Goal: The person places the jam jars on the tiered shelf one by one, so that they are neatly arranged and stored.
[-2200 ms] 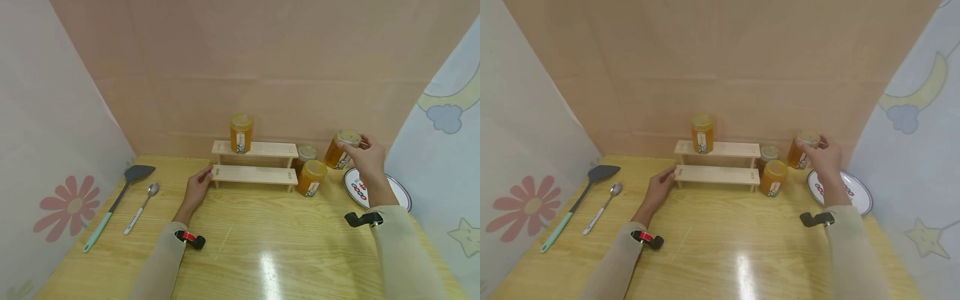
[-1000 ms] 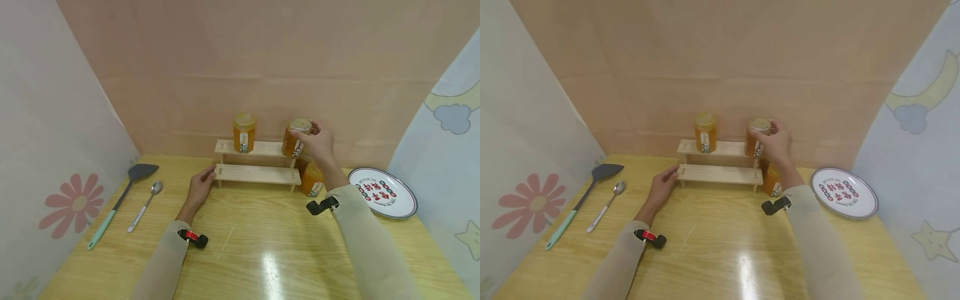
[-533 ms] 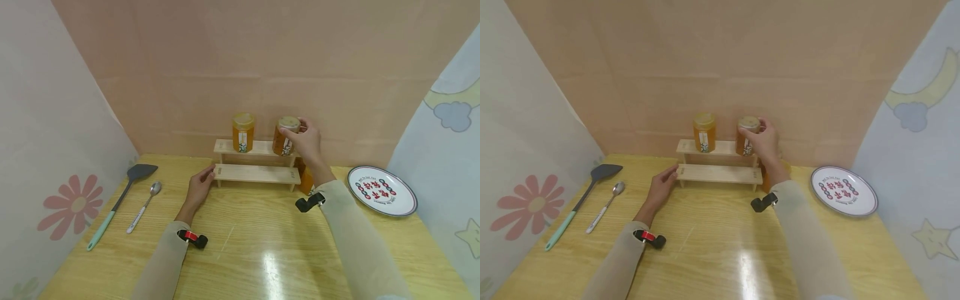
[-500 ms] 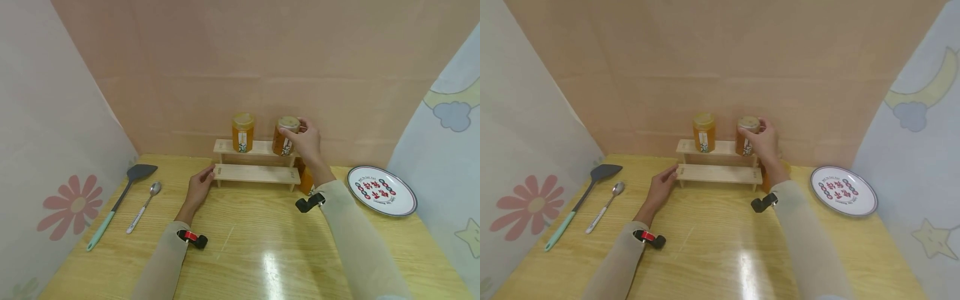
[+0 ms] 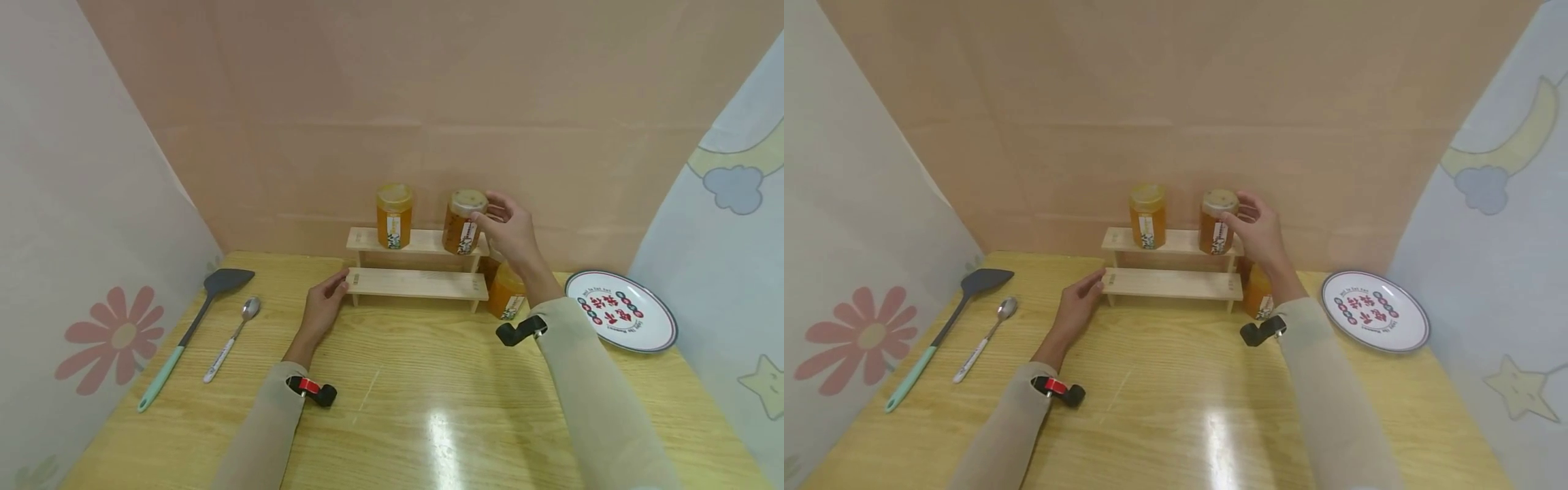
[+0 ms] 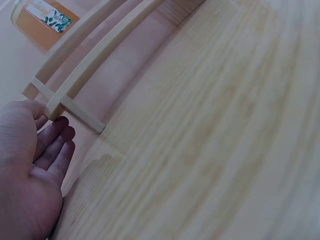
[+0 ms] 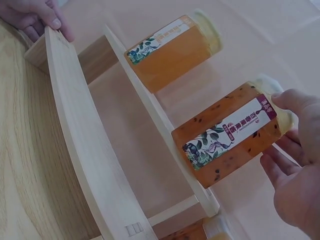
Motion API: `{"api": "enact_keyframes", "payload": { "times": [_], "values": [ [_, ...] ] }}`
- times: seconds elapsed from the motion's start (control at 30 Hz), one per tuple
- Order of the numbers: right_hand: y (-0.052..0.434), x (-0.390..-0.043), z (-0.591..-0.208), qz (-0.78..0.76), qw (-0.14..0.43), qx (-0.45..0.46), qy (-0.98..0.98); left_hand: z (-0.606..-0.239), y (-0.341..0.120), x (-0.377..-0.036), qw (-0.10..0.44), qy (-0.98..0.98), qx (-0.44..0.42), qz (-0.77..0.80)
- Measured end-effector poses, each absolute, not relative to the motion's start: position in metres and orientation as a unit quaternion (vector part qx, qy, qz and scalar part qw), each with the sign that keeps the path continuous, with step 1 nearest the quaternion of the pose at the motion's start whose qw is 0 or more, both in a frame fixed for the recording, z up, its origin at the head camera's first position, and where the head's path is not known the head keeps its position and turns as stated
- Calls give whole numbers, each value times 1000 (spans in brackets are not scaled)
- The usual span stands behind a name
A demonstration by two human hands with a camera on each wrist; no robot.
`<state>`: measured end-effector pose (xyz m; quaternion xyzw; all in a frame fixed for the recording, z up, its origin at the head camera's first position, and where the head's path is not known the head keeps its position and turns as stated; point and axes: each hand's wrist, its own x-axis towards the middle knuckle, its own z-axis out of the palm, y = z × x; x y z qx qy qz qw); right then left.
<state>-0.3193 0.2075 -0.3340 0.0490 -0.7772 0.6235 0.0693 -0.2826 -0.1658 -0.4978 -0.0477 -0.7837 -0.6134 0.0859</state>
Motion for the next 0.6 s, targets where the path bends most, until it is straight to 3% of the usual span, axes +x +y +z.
{"api": "enact_keyframes", "payload": {
  "times": [0.6],
  "values": [
    [179, -324, -337, 623, 97, 35, -776, -496, -163, -282, 88, -776, -50, -623]
  ]
}}
